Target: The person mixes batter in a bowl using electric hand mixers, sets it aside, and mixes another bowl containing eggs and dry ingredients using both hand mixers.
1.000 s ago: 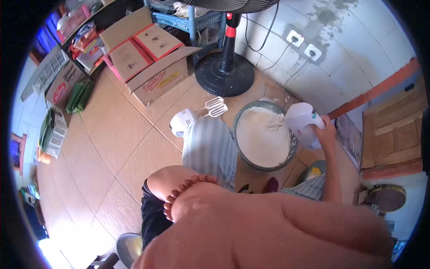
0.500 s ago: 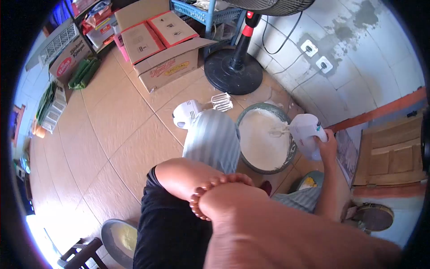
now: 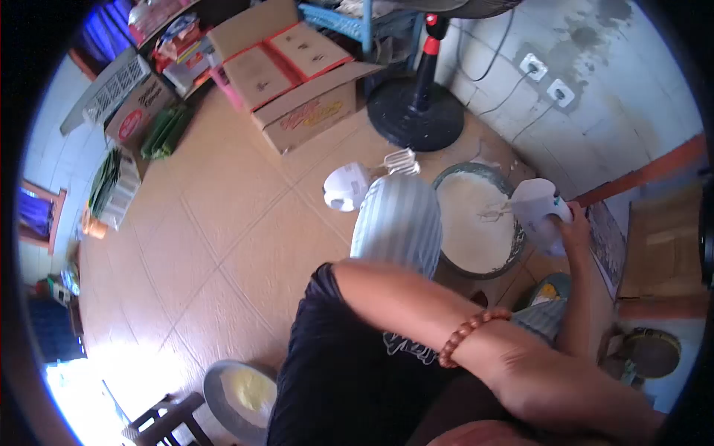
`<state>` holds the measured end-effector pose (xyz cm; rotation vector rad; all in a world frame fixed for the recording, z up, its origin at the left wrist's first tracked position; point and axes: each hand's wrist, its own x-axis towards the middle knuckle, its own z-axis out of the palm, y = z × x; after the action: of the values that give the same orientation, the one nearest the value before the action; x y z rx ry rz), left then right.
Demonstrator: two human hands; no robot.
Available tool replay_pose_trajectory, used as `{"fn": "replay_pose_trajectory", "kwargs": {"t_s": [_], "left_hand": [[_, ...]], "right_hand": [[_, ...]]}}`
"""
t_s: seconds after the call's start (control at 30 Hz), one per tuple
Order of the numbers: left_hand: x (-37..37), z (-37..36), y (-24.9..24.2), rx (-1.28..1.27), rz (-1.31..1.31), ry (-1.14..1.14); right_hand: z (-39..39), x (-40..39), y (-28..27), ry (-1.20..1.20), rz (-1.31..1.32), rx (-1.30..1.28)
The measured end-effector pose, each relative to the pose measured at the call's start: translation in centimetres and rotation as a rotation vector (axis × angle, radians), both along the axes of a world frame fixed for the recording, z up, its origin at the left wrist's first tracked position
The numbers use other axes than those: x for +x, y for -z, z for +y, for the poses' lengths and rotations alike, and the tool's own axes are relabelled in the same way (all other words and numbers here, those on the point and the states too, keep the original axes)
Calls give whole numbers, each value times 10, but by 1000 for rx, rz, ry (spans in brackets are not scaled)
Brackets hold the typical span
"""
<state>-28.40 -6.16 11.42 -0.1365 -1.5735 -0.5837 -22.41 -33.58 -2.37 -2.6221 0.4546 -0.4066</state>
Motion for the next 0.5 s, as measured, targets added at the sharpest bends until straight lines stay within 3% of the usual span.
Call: {"fn": "replay_pose_trajectory", "kwargs": {"t_s": [0.17, 0.23, 0.3, 0.33, 0.37, 0.47, 0.5], "left_hand": [[9, 12, 9, 121, -7, 213], [25, 35, 13, 382, 8, 265], [56, 73, 10, 770, 87, 163], [81, 91, 10, 948, 29, 23], [98, 107, 9, 1056, 54, -312], [128, 158, 23, 1069, 160, -1076], [131, 169, 33, 1068, 200, -1200]], "right_hand": [[-14, -2, 5, 19, -13, -35], [-14, -5, 5, 2, -7, 6], [-14, -12, 4, 0, -30, 20], [-17, -15, 4, 8, -46, 26], [-23, -15, 9, -23, -89, 6], [-27, -11, 11, -8, -106, -41], [-29, -10, 13, -5, -96, -37]]}}
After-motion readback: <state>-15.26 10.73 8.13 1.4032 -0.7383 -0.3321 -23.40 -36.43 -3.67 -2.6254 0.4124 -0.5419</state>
